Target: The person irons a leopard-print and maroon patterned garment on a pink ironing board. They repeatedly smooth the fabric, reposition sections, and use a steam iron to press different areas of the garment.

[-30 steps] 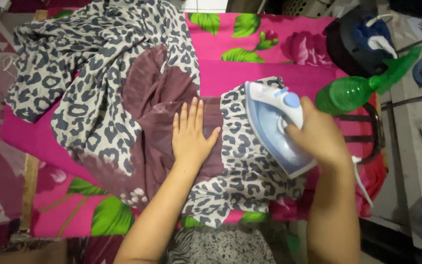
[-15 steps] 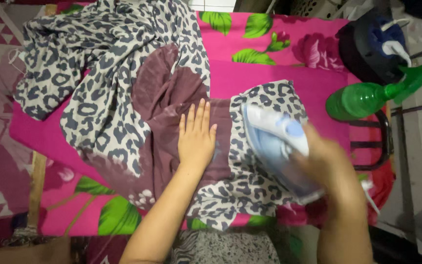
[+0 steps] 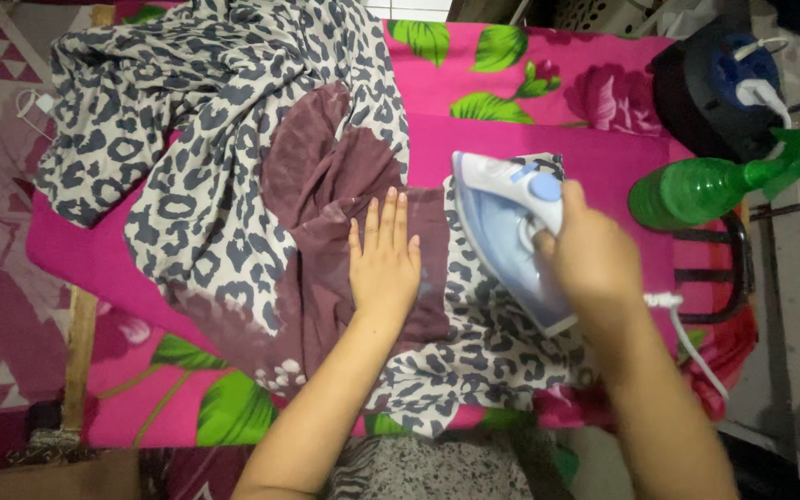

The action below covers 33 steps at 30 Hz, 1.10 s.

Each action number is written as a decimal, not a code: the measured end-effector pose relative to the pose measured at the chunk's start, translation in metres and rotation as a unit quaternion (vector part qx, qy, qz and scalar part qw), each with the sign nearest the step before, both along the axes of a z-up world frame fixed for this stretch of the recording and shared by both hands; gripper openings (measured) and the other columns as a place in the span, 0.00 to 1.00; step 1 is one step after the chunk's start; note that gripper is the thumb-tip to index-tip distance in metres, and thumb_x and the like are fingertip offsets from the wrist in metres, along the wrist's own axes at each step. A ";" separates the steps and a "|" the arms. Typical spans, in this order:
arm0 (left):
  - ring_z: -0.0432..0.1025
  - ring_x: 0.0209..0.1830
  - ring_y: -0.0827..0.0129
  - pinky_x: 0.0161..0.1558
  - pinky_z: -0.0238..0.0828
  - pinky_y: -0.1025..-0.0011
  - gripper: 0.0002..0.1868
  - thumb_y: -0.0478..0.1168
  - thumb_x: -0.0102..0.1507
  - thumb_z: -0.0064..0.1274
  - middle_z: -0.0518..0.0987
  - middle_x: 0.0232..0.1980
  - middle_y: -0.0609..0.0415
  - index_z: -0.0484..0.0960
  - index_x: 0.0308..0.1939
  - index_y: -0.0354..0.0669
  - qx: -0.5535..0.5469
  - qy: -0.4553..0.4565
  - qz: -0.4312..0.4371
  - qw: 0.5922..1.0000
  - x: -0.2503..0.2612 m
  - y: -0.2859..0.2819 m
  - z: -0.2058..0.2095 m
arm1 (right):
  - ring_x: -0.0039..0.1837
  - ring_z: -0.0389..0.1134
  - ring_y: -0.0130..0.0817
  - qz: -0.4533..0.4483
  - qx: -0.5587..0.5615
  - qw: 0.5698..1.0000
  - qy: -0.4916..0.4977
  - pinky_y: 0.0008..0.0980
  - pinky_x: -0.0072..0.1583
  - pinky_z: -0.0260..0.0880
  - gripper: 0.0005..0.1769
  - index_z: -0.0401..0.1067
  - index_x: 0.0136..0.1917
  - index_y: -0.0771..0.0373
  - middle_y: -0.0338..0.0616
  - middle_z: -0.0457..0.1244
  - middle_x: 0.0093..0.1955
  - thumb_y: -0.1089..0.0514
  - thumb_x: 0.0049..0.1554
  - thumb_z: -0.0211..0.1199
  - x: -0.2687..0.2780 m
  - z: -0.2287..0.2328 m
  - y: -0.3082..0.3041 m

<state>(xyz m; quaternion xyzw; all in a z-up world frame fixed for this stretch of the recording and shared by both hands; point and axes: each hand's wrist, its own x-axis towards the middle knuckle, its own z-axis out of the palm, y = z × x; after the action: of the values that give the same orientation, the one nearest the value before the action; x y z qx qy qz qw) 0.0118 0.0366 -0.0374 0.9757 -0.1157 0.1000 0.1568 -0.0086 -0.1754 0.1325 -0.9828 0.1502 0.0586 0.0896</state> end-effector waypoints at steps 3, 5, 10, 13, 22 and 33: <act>0.50 0.82 0.62 0.77 0.44 0.51 0.36 0.51 0.69 0.42 0.54 0.83 0.57 0.56 0.80 0.46 -0.004 -0.006 -0.002 1.000 0.000 0.002 0.000 | 0.50 0.69 0.69 -0.023 -0.016 0.999 -0.032 0.62 0.51 0.67 0.30 0.62 0.64 0.65 0.68 0.68 0.46 0.53 0.53 0.68 0.010 -0.004 -0.024; 0.50 0.82 0.62 0.77 0.44 0.51 0.36 0.51 0.69 0.43 0.54 0.83 0.57 0.56 0.80 0.46 -0.007 -0.007 -0.004 1.000 0.000 0.002 -0.001 | 0.50 0.69 0.70 -0.042 -0.031 0.997 -0.057 0.61 0.52 0.67 0.31 0.62 0.65 0.66 0.69 0.68 0.47 0.53 0.52 0.69 0.017 -0.008 -0.045; 0.51 0.81 0.61 0.77 0.45 0.51 0.35 0.50 0.69 0.44 0.55 0.83 0.56 0.57 0.79 0.45 -0.004 -0.016 -0.008 1.000 -0.001 0.003 0.000 | 0.51 0.70 0.68 -0.025 0.001 0.995 -0.092 0.58 0.53 0.69 0.32 0.66 0.63 0.67 0.69 0.68 0.49 0.52 0.50 0.71 0.020 -0.006 -0.072; 0.51 0.81 0.61 0.77 0.45 0.51 0.36 0.50 0.69 0.44 0.55 0.83 0.55 0.57 0.79 0.44 -0.004 -0.017 -0.012 1.000 0.001 0.004 0.003 | 0.44 0.75 0.62 -0.082 0.147 0.986 -0.008 0.53 0.49 0.74 0.26 0.66 0.62 0.62 0.63 0.70 0.46 0.53 0.52 0.64 -0.017 0.002 -0.059; 0.52 0.81 0.60 0.76 0.47 0.50 0.35 0.49 0.68 0.44 0.56 0.82 0.54 0.58 0.78 0.43 0.000 -0.018 -0.015 1.000 0.000 0.004 0.009 | 0.47 0.70 0.66 0.013 -0.001 0.998 -0.056 0.57 0.49 0.68 0.32 0.64 0.66 0.61 0.65 0.68 0.42 0.51 0.51 0.67 -0.084 -0.004 -0.019; 0.51 0.81 0.60 0.76 0.46 0.50 0.36 0.50 0.68 0.44 0.56 0.82 0.55 0.58 0.79 0.44 0.005 -0.022 -0.016 1.000 0.000 0.004 0.003 | 0.51 0.69 0.72 -0.129 0.013 0.991 -0.044 0.61 0.53 0.68 0.32 0.57 0.65 0.72 0.74 0.66 0.47 0.53 0.55 0.65 -0.018 -0.014 -0.081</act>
<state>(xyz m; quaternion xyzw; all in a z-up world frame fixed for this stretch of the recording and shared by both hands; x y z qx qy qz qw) 0.0117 0.0406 -0.0348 0.9720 -0.1355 0.1181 0.1513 -0.0268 -0.2560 0.1184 -0.9557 0.2704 0.0052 0.1161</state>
